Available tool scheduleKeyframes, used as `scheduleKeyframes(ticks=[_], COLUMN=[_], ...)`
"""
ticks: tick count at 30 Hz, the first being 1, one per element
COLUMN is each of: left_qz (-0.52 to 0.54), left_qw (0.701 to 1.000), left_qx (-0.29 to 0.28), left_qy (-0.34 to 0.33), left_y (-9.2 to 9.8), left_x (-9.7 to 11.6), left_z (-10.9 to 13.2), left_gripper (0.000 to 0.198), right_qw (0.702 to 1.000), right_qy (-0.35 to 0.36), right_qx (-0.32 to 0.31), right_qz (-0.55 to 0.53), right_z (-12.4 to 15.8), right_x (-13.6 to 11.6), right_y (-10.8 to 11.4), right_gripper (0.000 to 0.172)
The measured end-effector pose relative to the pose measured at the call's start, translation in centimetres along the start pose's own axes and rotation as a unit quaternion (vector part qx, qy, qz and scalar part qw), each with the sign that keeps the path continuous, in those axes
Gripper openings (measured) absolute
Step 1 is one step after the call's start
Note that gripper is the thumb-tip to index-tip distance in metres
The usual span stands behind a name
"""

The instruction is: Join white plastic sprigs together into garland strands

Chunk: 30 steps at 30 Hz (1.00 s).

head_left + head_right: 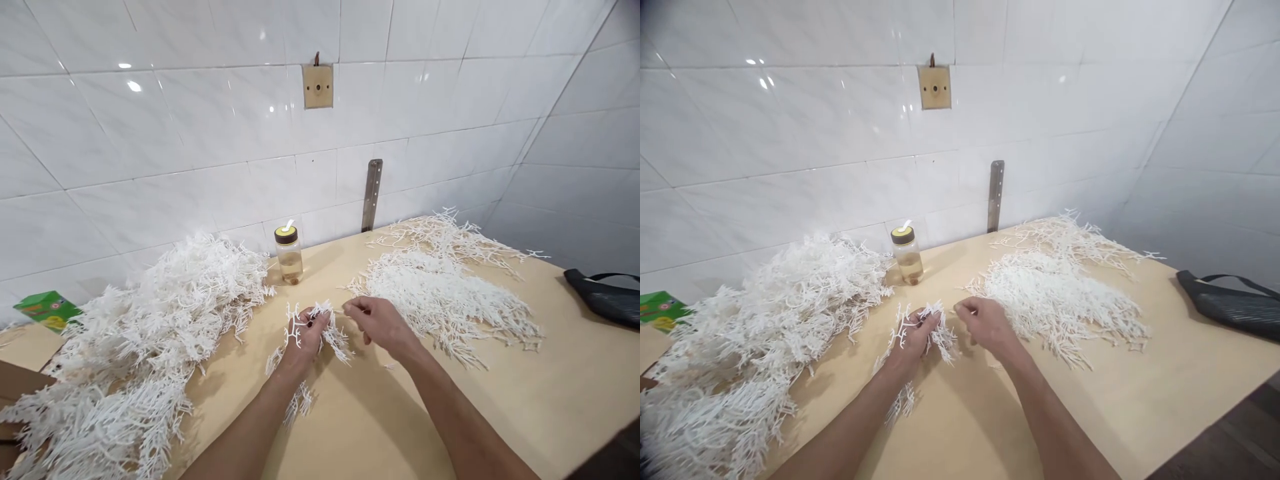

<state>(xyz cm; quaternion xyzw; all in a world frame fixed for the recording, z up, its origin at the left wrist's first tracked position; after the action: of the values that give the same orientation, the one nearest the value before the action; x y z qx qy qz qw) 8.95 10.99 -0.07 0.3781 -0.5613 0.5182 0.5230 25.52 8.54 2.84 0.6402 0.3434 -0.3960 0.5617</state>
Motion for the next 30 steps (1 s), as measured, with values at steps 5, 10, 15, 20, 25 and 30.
scheduleKeyframes(ticks=[5,10,15,20,25,30], left_qz=[-0.045,-0.076,-0.075,-0.076,-0.07,-0.139], left_qw=[0.999,0.996,0.996,0.996,0.996,0.981], left_qx=[-0.013,0.007,0.015,0.019,0.039,0.092], left_qy=[-0.021,-0.04,-0.043,-0.046,-0.033,-0.102], left_y=[0.3,0.3,0.0,0.1,0.4,0.9], left_x=[-0.3,-0.2,0.2,0.1,0.2,1.5], left_z=[-0.4,-0.5,-0.3,-0.3,0.0,0.4], left_gripper=[0.032,0.033,0.029,0.027,0.023,0.013], right_qw=[0.999,0.998,0.999,1.0,0.999,0.995], right_qy=[0.007,-0.004,-0.005,-0.004,-0.02,-0.047], right_qx=[-0.044,-0.047,-0.023,-0.007,-0.012,-0.017], right_qz=[-0.028,-0.049,-0.043,-0.025,-0.043,-0.082], right_z=[0.3,0.1,0.2,0.4,0.3,-0.3], right_x=[-0.7,-0.3,-0.1,-0.4,0.1,1.0], right_y=[-2.8,-2.8,-2.8,-2.9,-4.2,-5.8], right_gripper=[0.027,0.024,0.019,0.015,0.016,0.019])
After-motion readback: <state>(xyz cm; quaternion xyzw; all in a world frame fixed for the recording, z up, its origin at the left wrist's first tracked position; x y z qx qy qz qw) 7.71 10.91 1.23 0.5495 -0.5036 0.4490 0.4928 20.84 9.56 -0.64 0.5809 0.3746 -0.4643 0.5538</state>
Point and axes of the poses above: each hand's wrist, its own z-axis away from the middle knuckle, its own y-axis out of the back of the hand, x = y × z, the point moved 6 cm from there along -z, towards the middle knuckle, and after that the axes turned 4 degrees about y, right-handed, at the moved point
